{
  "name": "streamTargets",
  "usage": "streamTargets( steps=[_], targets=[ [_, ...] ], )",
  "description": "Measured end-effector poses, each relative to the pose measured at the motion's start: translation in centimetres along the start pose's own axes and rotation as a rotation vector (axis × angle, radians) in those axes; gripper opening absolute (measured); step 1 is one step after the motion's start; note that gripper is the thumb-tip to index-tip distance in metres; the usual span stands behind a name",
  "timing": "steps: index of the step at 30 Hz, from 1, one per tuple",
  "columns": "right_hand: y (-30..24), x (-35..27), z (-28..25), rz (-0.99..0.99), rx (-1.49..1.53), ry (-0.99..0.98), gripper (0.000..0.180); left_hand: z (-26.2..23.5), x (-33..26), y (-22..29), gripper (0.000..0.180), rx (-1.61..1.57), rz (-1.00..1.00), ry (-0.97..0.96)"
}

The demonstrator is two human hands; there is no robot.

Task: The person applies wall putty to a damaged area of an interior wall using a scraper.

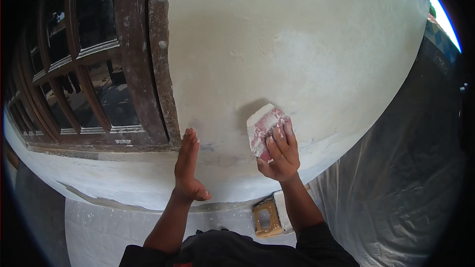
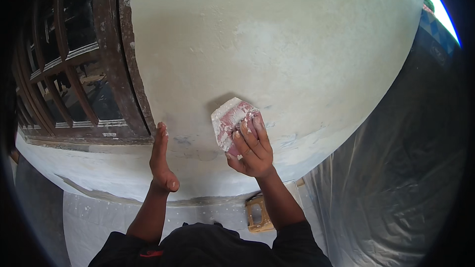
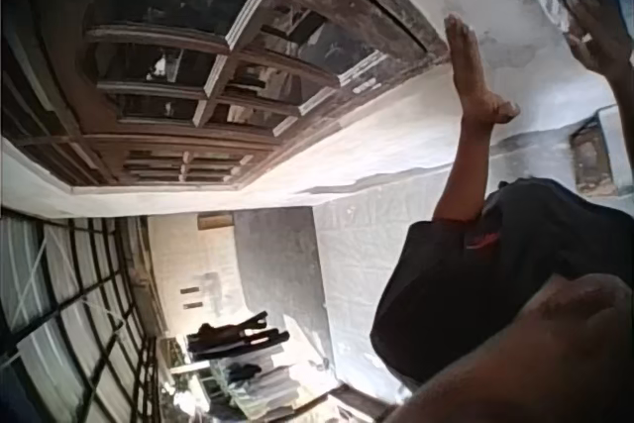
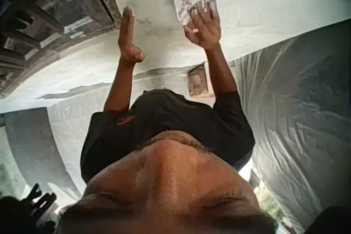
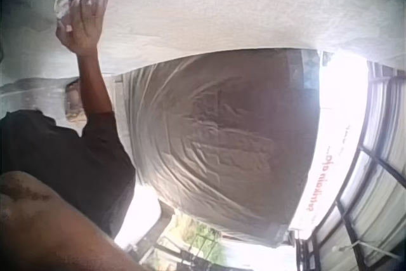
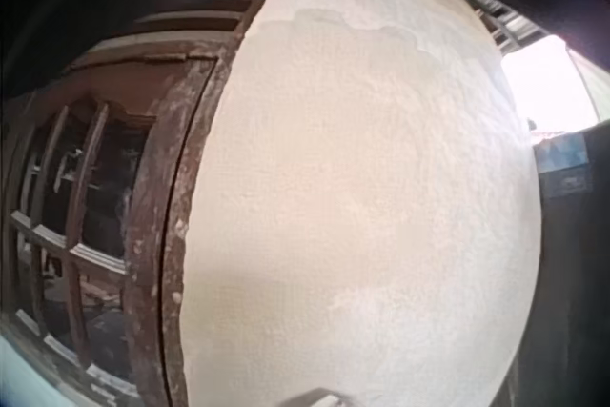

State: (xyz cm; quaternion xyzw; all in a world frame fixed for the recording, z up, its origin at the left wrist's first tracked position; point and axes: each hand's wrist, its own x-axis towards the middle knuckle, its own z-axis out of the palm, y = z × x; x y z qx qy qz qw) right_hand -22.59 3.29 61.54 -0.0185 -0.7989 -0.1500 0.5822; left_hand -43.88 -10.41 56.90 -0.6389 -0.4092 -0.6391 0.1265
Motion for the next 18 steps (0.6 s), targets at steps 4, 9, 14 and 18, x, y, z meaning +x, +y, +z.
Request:
streamTargets(
  steps=[4,9,14,18],
  targets=[
    [3.2,-1.2,-0.1,-0.174,-0.133,-0.176,0.033,1.5,-0.3,-0.3,0.109,0.074,0.064,-0.029],
    [4.3,-0.5,1.4,-0.284,-0.137,-0.137,0.030,3.3,-0.8,-0.6,0.108,0.107,0.069,-0.029],
    [5.3,-2.8,1.2,-0.267,-0.132,-0.209,0.030,3.9,-1.1,-1.2,0.108,0.124,0.075,-0.002],
    [5.2,-4.3,0.4,-0.186,-0.131,-0.178,0.029,4.1,-1.1,-1.2,0.108,0.151,0.082,0.002]
  ],
)
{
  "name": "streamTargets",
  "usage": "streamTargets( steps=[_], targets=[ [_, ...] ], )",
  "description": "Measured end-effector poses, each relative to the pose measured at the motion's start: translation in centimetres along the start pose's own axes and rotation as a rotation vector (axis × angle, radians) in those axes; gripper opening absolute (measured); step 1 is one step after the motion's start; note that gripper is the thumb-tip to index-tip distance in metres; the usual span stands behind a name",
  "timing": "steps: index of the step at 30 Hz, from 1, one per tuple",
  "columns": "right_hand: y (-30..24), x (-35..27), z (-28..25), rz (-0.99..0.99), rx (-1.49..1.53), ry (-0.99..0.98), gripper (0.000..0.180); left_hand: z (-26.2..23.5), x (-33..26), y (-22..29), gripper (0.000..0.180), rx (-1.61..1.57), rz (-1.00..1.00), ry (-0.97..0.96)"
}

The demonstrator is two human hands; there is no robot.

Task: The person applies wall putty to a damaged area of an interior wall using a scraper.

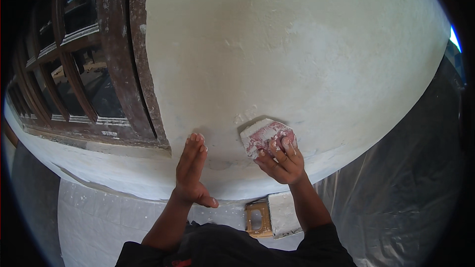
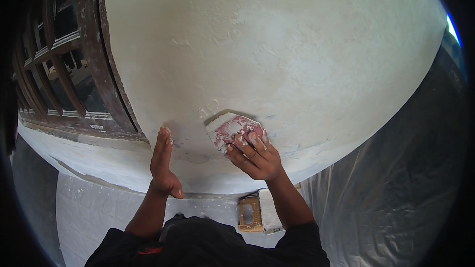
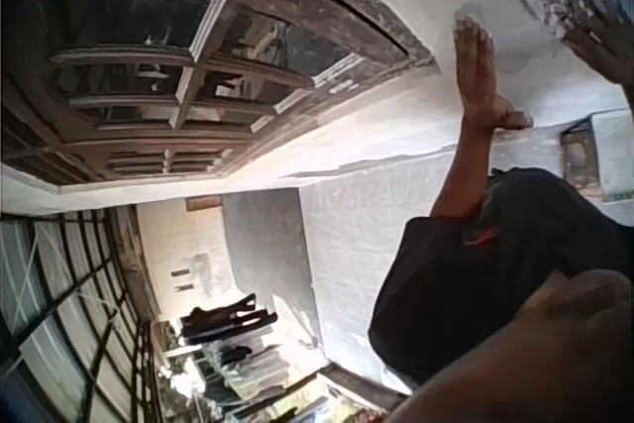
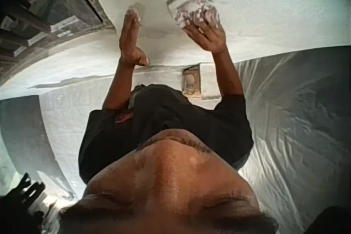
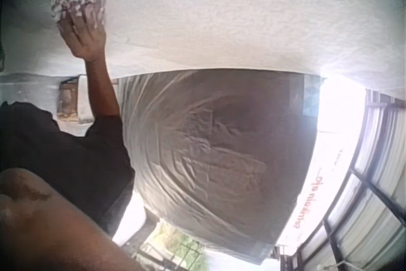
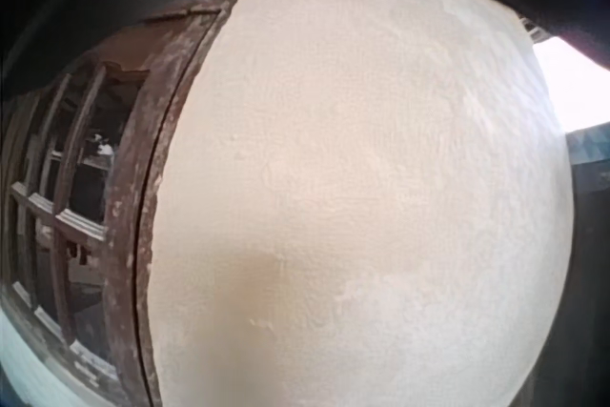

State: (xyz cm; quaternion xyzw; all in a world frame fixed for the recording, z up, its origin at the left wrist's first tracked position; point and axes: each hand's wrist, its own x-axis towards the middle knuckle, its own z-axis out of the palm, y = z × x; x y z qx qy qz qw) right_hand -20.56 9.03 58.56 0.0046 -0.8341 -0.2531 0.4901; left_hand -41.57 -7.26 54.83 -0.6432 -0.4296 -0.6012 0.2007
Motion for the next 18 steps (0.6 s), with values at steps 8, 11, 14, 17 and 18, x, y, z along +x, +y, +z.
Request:
streamTargets(
  steps=[8,11,14,17,18],
  targets=[
    [0.7,1.7,0.2,-0.030,-0.039,-0.016,0.028,0.4,-0.1,0.2,0.107,0.058,0.030,-0.019],
    [1.0,0.6,-0.4,-0.050,0.010,0.005,0.027,0.3,-0.6,0.1,0.107,0.066,0.021,0.026],
    [0.8,2.3,0.0,-0.068,-0.004,0.007,0.027,0.6,-0.7,0.2,0.107,0.077,-0.009,0.012],
    [1.2,3.1,0.1,-0.086,-0.040,-0.028,0.027,0.9,-0.4,0.6,0.107,0.093,0.020,-0.007],
    [1.4,2.4,0.0,-0.063,-0.036,-0.021,0.026,0.7,-0.5,0.7,0.107,0.093,0.013,-0.001]
  ],
)
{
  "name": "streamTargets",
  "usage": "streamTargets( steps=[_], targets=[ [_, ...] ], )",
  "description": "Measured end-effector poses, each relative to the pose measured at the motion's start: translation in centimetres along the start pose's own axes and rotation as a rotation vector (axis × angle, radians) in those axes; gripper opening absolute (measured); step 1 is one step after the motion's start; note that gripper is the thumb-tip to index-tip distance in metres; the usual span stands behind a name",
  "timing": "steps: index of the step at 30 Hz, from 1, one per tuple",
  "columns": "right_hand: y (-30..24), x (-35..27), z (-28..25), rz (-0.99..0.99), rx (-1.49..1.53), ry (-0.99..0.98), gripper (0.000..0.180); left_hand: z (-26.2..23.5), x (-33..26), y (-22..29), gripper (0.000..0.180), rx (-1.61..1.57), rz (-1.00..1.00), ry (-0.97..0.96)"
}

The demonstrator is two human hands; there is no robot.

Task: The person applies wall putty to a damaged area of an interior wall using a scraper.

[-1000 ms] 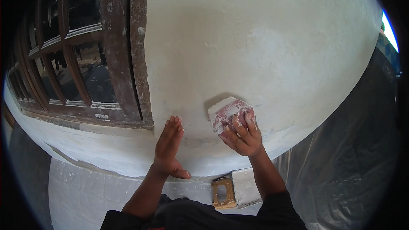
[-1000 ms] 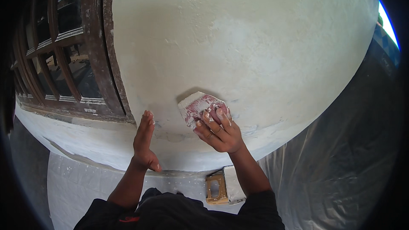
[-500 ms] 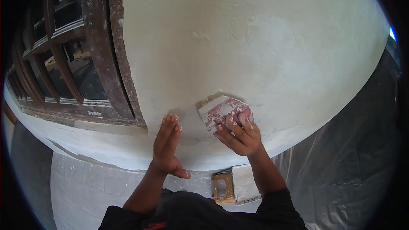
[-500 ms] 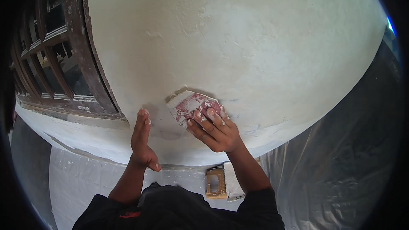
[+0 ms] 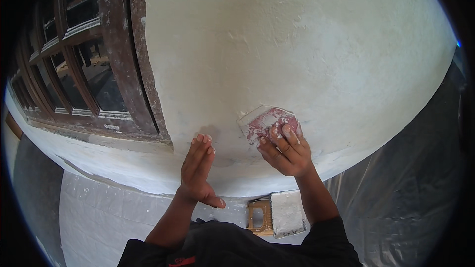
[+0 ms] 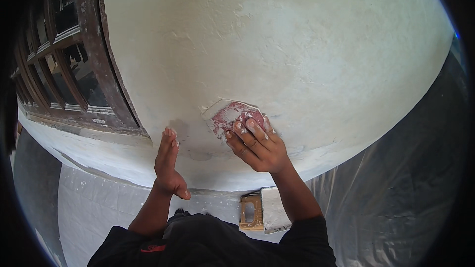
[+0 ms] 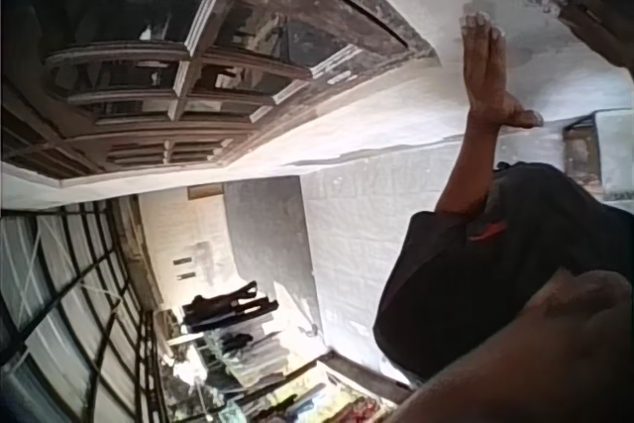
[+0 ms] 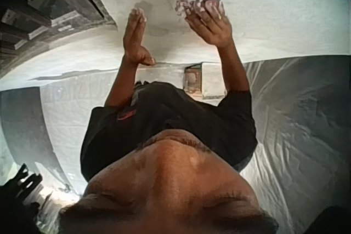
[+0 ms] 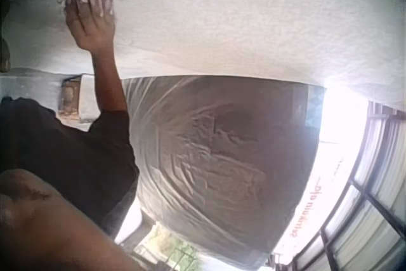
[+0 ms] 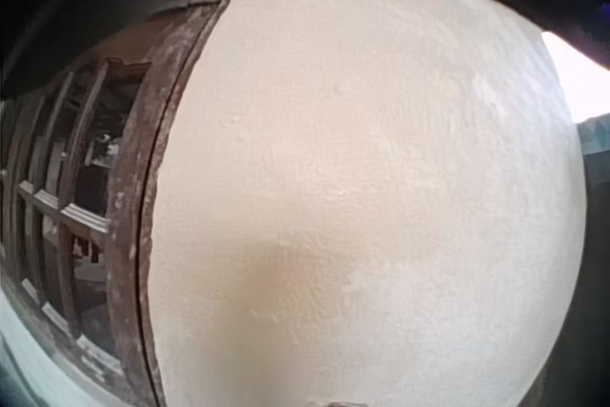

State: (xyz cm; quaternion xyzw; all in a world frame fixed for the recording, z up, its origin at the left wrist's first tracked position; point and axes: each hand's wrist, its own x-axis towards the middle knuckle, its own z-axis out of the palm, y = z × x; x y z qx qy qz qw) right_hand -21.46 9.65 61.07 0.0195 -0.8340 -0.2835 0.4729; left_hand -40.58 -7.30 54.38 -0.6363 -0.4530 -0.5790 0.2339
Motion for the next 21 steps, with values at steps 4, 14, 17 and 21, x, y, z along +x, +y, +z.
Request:
streamTargets(
  steps=[4,14,17,21],
  targets=[
    [0.2,-1.2,-1.0,0.004,0.012,0.022,0.024,0.0,-0.5,0.2,0.106,-0.008,-0.047,0.017],
    [1.1,-0.4,-1.2,-0.065,-0.038,0.011,0.024,0.6,-0.4,0.4,0.105,0.001,-0.032,0.031],
    [0.5,0.8,-1.3,-0.091,-0.045,0.020,0.024,0.5,-0.7,0.7,0.105,0.013,-0.061,0.015],
    [1.0,0.5,-0.8,-0.062,-0.027,-0.057,0.023,0.5,-0.6,0.9,0.105,0.011,-0.041,0.019]
  ],
)
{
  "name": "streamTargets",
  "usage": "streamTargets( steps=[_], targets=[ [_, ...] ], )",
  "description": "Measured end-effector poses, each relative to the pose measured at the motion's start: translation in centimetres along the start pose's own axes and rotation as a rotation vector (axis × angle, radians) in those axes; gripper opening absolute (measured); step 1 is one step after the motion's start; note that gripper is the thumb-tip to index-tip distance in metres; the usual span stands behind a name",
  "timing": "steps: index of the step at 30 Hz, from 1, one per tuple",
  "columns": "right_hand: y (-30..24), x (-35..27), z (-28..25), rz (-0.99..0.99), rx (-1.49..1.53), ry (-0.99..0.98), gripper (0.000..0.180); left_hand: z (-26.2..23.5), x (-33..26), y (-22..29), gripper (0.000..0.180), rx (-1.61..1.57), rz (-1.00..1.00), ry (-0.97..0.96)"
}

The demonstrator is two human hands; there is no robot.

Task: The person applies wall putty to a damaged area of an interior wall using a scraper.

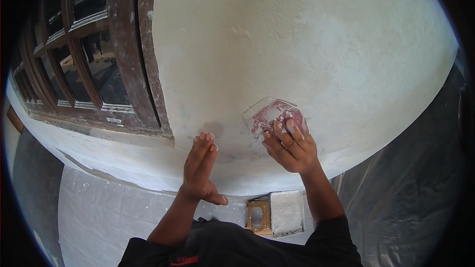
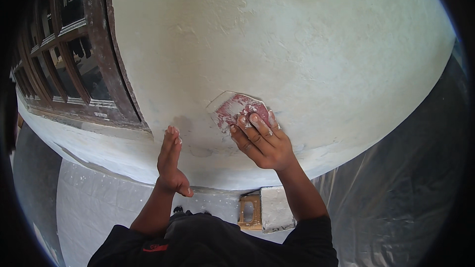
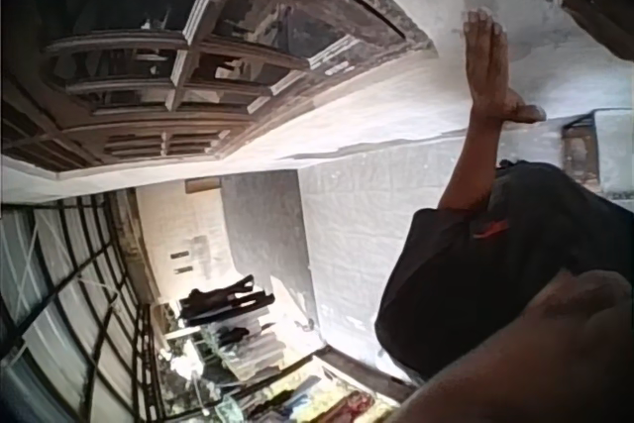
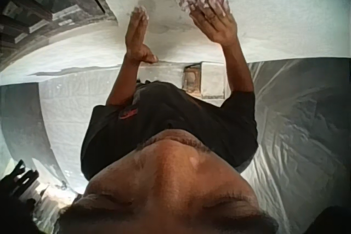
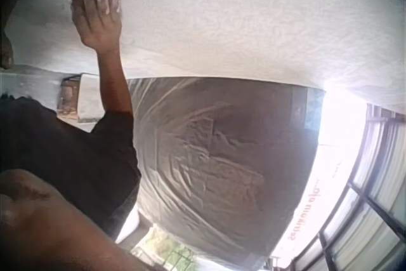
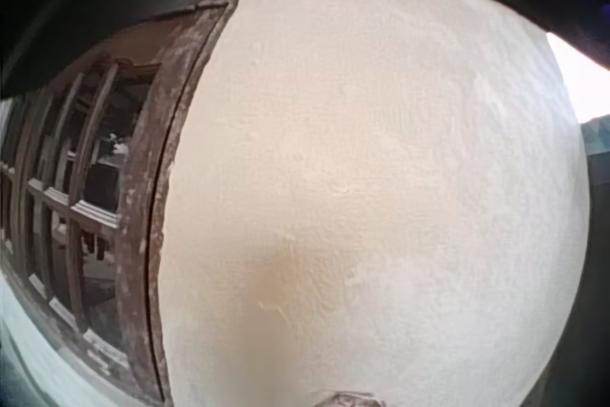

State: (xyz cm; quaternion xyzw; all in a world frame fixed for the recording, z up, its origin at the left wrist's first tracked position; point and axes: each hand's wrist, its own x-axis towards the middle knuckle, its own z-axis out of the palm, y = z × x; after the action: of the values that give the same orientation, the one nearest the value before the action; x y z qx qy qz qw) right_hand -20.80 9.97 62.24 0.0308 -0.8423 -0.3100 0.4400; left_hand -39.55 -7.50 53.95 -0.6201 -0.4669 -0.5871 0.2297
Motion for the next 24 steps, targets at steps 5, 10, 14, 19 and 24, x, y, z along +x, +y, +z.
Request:
streamTargets(
  steps=[5,10,14,19,24],
  targets=[
    [-0.1,-0.5,-0.6,0.009,-0.012,0.066,0.026,0.0,-0.2,0.0,0.105,-0.005,-0.002,0.020],
    [0.2,-0.1,-0.3,0.035,-0.009,0.012,0.027,0.0,-0.1,0.1,0.105,-0.002,0.009,0.021],
    [-0.4,-0.4,-1.1,0.009,0.004,0.099,0.026,-0.2,-0.4,0.1,0.105,-0.012,-0.034,0.030],
    [0.1,0.3,-0.9,0.047,-0.012,0.020,0.026,-0.4,-0.1,0.2,0.105,0.005,0.016,0.006],
    [-0.5,0.5,-1.3,-0.011,-0.022,0.094,0.027,-0.5,-0.2,-0.1,0.105,-0.004,-0.004,0.006]
  ],
)
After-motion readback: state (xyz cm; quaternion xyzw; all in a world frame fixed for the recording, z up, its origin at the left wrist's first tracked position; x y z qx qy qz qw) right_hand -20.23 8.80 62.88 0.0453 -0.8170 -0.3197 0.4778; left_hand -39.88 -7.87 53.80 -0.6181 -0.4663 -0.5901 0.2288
